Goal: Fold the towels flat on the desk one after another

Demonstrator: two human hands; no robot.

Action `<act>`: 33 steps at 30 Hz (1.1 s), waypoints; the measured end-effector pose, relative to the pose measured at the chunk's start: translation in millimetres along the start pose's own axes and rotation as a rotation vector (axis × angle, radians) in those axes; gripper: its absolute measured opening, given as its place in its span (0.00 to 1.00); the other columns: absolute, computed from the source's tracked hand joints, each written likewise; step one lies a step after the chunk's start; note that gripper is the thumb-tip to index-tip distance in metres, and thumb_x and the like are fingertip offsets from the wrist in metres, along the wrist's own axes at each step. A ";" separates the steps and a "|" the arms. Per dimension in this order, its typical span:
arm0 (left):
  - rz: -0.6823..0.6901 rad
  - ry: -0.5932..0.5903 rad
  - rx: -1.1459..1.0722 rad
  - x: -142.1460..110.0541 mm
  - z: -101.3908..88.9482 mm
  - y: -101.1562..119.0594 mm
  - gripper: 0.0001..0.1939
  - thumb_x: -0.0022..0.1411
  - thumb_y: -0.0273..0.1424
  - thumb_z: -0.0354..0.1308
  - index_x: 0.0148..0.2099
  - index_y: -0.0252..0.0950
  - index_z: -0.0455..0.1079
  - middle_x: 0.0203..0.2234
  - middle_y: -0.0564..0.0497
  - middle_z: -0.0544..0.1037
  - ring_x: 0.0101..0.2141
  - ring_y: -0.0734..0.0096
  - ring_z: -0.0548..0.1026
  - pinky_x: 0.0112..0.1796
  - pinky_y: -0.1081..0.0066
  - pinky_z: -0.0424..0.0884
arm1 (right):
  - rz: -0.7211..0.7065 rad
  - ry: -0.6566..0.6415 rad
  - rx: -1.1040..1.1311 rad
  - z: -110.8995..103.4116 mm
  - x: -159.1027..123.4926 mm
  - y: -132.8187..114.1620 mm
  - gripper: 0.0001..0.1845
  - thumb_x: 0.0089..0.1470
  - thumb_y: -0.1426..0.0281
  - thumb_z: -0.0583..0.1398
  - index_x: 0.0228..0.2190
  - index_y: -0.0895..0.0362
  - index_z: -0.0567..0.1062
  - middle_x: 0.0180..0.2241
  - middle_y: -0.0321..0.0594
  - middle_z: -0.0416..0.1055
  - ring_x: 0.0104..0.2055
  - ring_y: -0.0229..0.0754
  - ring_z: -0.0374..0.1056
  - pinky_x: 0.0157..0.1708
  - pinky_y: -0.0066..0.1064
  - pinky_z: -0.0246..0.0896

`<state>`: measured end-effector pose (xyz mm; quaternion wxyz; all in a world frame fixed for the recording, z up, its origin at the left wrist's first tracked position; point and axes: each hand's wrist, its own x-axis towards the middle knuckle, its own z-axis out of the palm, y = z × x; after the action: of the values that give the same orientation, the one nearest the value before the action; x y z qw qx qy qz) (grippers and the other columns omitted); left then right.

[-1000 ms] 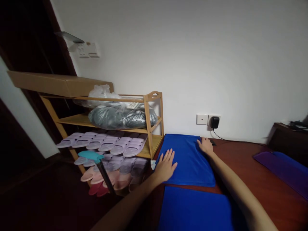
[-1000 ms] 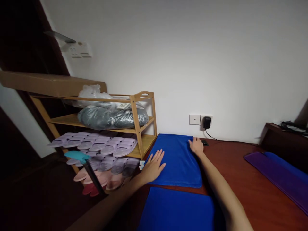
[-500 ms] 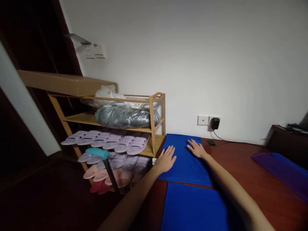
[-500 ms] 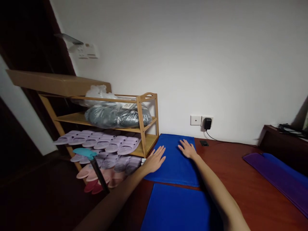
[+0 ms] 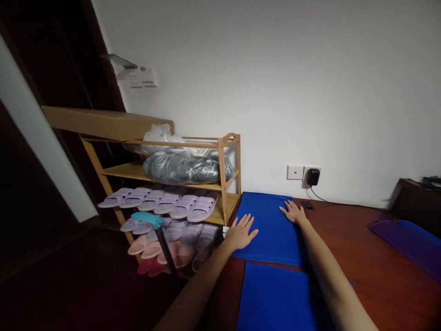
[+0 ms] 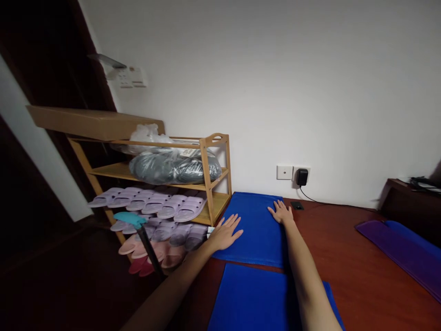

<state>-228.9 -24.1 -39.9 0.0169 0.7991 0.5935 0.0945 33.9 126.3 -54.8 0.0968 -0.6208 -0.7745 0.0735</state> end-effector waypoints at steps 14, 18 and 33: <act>0.008 -0.006 0.007 3.8 -2.3 -8.2 0.33 0.66 0.50 0.35 0.67 0.38 0.48 0.65 0.48 0.48 0.64 0.62 0.46 0.60 0.54 0.43 | 0.052 0.020 0.004 3.0 12.4 -7.6 0.41 0.56 0.43 0.34 0.64 0.51 0.44 0.67 0.38 0.30 0.67 0.45 0.26 0.62 0.50 0.25; 0.011 0.005 0.014 3.8 0.8 -10.5 0.33 0.66 0.51 0.34 0.66 0.39 0.48 0.65 0.48 0.49 0.64 0.62 0.46 0.60 0.54 0.43 | 0.094 -0.047 0.023 0.3 18.3 -4.1 0.41 0.55 0.43 0.36 0.63 0.51 0.48 0.66 0.41 0.38 0.67 0.48 0.31 0.60 0.54 0.30; 0.010 0.008 -0.029 7.2 4.2 -9.2 0.33 0.66 0.50 0.36 0.67 0.38 0.47 0.65 0.47 0.47 0.64 0.63 0.44 0.60 0.55 0.39 | -0.283 -0.111 0.059 -1.4 -93.2 -58.5 0.41 0.55 0.42 0.36 0.63 0.48 0.46 0.66 0.38 0.35 0.67 0.46 0.29 0.62 0.45 0.27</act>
<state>-234.9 -14.2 -44.4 0.0257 0.8015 0.5880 0.1063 -1.5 22.5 -45.3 0.0812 -0.4976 -0.8558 0.1161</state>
